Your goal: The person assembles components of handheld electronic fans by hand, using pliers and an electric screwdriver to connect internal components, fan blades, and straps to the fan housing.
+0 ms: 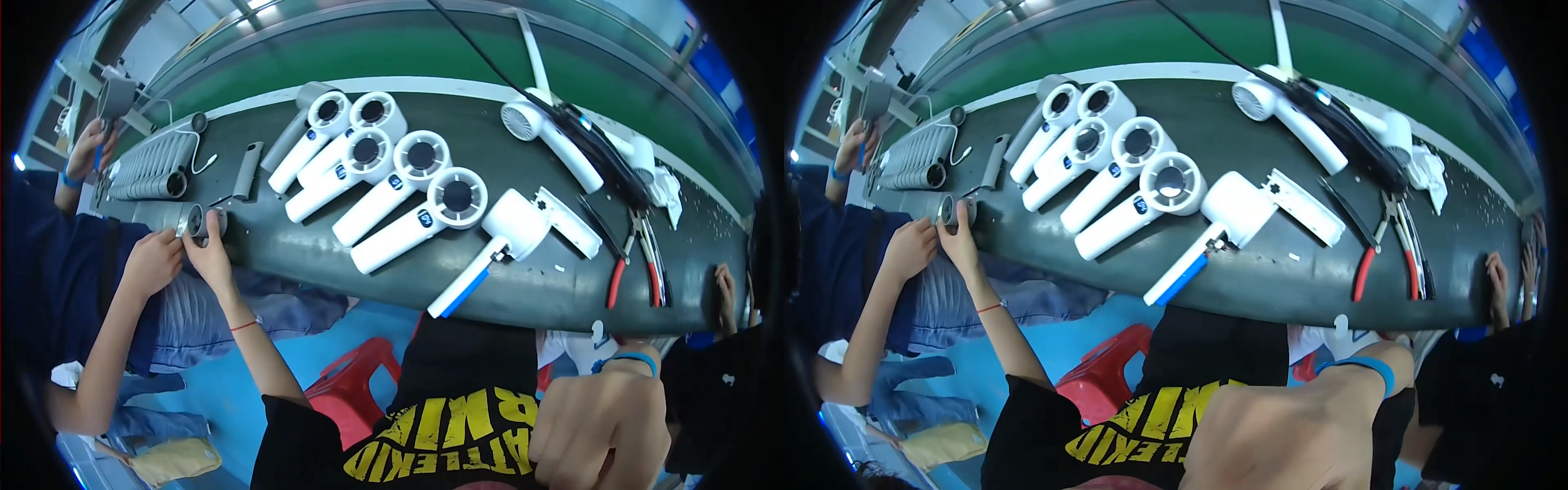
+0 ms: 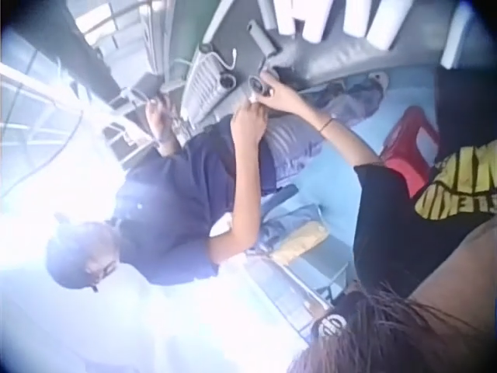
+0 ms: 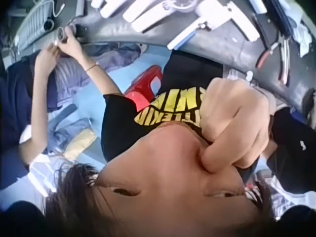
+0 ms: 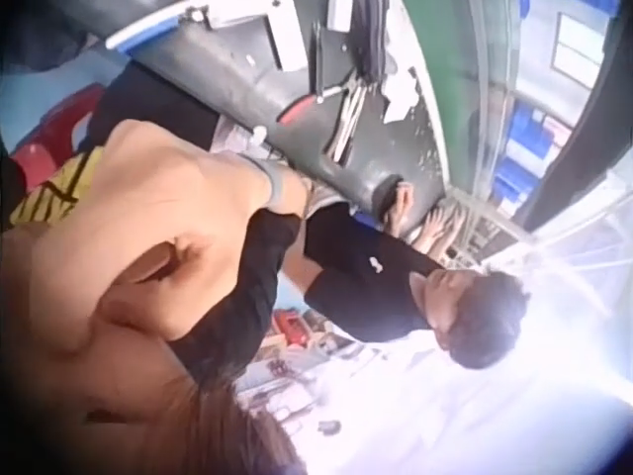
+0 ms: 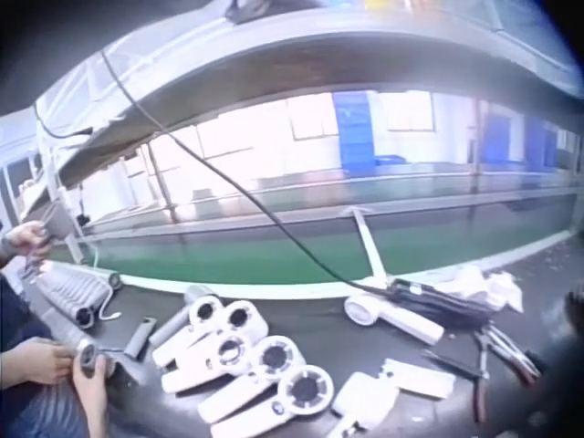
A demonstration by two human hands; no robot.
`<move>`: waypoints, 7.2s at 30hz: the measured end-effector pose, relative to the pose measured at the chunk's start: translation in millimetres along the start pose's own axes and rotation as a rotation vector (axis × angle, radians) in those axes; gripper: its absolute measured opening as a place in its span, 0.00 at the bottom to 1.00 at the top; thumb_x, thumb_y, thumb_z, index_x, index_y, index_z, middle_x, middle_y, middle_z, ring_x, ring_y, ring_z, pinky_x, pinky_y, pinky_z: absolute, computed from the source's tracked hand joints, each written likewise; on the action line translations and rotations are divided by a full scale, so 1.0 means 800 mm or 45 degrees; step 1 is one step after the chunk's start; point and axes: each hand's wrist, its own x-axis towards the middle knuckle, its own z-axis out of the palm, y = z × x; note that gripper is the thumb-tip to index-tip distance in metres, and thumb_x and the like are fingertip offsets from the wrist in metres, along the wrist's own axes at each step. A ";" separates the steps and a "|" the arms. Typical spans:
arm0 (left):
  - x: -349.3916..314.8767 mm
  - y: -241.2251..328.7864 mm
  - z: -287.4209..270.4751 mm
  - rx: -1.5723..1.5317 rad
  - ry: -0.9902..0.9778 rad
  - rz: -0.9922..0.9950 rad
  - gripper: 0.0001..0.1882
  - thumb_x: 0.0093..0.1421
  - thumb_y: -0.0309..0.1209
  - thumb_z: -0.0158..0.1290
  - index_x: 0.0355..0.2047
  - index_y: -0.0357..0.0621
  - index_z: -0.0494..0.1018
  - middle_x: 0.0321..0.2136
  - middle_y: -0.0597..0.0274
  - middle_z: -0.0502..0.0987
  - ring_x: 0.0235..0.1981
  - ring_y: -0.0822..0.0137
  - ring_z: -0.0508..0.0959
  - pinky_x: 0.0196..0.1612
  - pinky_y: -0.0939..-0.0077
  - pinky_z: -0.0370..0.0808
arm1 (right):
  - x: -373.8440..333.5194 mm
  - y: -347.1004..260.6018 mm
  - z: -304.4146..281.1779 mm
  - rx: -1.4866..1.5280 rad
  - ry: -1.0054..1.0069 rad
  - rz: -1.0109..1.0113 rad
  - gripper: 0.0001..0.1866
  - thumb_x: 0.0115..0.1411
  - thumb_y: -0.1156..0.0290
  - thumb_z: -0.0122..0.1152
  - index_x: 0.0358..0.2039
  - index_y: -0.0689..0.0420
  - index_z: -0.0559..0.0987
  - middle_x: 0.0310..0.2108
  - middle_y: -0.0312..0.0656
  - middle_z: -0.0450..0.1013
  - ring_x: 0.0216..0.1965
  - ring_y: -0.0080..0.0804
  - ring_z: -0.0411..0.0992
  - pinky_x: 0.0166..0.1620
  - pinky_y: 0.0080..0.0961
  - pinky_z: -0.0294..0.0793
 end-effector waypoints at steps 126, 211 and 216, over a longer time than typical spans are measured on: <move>-0.289 0.303 0.121 -1.063 -1.677 -0.836 0.26 0.62 0.35 0.50 0.53 0.28 0.59 0.29 0.49 0.73 0.12 0.69 0.70 0.15 0.83 0.64 | -0.370 -0.173 -0.074 -2.867 2.514 1.525 0.20 0.63 0.50 0.50 0.47 0.51 0.74 0.26 0.53 0.77 0.32 0.53 0.77 0.35 0.45 0.74; -0.279 0.276 0.155 -1.030 -1.809 -0.861 0.12 0.61 0.26 0.48 0.40 0.40 0.57 0.21 0.58 0.67 0.15 0.68 0.69 0.16 0.77 0.66 | -0.394 -0.114 -0.061 -2.539 2.718 0.062 0.12 0.55 0.77 0.57 0.42 0.60 0.78 0.35 0.45 0.77 0.33 0.34 0.75 0.36 0.25 0.72; -0.284 0.296 0.157 -1.088 -1.737 -0.878 0.12 0.62 0.27 0.50 0.40 0.38 0.58 0.23 0.57 0.67 0.13 0.70 0.66 0.15 0.78 0.64 | -0.400 -0.115 -0.054 -2.606 2.684 -0.053 0.12 0.57 0.76 0.56 0.42 0.60 0.79 0.35 0.46 0.78 0.33 0.33 0.76 0.37 0.25 0.73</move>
